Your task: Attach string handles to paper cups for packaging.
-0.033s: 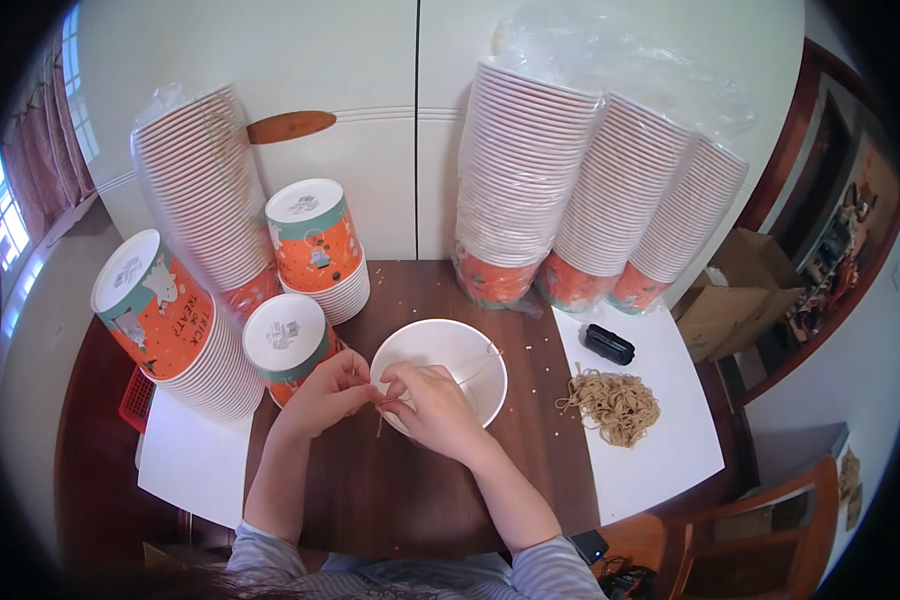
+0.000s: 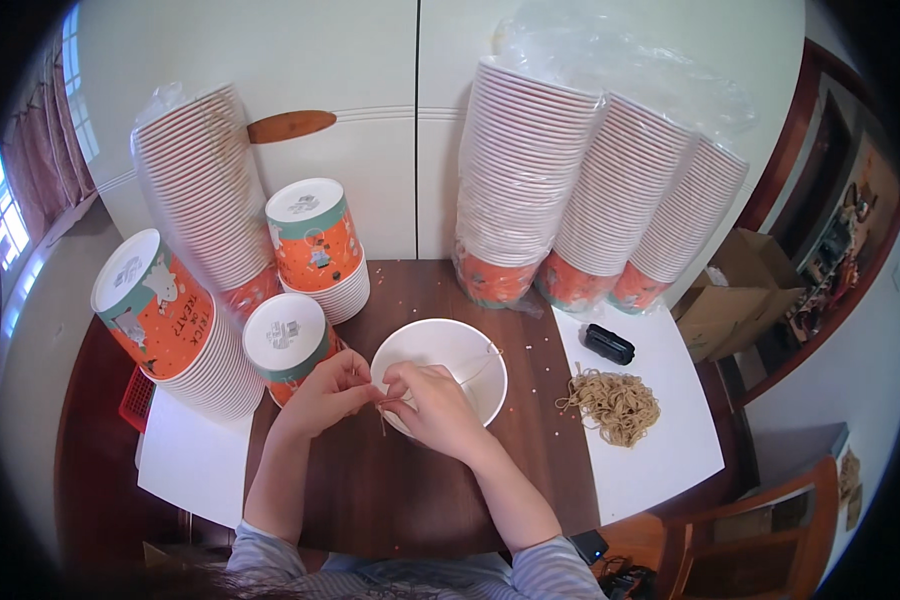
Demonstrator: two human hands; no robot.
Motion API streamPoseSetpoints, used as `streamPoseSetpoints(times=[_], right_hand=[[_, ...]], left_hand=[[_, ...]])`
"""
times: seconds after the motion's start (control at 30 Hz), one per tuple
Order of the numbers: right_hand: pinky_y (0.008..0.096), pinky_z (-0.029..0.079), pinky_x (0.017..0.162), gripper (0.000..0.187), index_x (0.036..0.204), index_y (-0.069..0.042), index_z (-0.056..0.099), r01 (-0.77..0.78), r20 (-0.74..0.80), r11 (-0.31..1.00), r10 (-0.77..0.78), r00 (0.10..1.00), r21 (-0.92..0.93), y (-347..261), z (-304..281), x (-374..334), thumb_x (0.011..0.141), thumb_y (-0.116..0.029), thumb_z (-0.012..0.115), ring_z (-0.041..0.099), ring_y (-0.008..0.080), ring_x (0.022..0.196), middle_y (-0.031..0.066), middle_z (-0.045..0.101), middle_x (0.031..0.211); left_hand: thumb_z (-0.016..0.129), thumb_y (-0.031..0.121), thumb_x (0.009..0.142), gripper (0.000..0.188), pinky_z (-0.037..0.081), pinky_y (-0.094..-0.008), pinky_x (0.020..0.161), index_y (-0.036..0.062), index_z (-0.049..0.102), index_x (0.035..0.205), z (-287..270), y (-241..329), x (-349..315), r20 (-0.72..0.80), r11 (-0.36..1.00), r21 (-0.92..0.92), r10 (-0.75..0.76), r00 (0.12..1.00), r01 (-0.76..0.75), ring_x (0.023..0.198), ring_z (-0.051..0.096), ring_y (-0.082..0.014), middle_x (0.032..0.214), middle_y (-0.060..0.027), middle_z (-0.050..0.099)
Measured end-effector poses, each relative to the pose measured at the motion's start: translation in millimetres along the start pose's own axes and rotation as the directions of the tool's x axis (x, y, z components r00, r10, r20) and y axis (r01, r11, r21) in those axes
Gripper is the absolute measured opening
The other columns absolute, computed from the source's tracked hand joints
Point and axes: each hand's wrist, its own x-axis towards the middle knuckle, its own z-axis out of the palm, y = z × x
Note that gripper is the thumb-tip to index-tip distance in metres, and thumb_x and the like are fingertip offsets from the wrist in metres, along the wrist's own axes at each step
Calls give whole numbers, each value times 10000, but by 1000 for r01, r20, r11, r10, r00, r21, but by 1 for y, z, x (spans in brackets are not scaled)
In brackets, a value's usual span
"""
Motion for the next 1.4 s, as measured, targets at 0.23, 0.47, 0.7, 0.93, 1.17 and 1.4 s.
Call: streamPoseSetpoints(times=[0.23,0.47,0.7,0.93,1.17,1.4], right_hand=[[308,470,620,283,901,-63,459,-176,17,969,175,984,171,7,3,-2,715,-75,671,604,206,682,69,594,759],[280,481,609,296,918,-52,449,-225,39,954,221,974,198,8,2,-2,725,-85,672,605,173,685,59,580,759],[238,419,652,264,914,-67,465,-272,56,929,266,962,252,4,-1,0,739,-72,663,557,88,667,3,578,721],[251,456,651,256,935,-53,464,-265,80,931,253,964,252,6,-2,-1,753,-67,644,584,120,709,34,591,764],[247,448,690,195,925,-45,506,-265,98,919,247,964,292,2,-4,-1,765,-41,618,569,102,733,21,594,778],[266,479,671,208,945,-56,534,-237,161,936,200,966,260,-1,-7,2,759,-71,625,608,146,730,51,612,774]], left_hand=[[654,130,723,128,429,-256,555,40,587,786,-1,9,-12,-139,873,458,254,957,-165,619,553,-129,683,-33,596],[648,263,698,176,463,-356,607,89,653,726,13,19,-22,24,557,824,149,988,-104,688,589,-235,690,-57,618],[608,187,690,103,466,-349,609,95,643,719,13,17,-22,-29,526,842,264,964,-119,693,587,-222,679,-41,613],[630,117,674,79,446,-325,603,65,609,730,9,17,-21,-29,599,772,369,929,-214,682,556,-209,676,-50,576],[627,86,725,96,413,-237,568,29,569,776,3,19,-18,36,831,465,325,945,-304,678,517,-126,730,-38,523],[606,85,776,83,390,-201,569,33,570,829,8,8,-13,-12,923,266,291,957,-278,694,497,-68,801,-10,516]])
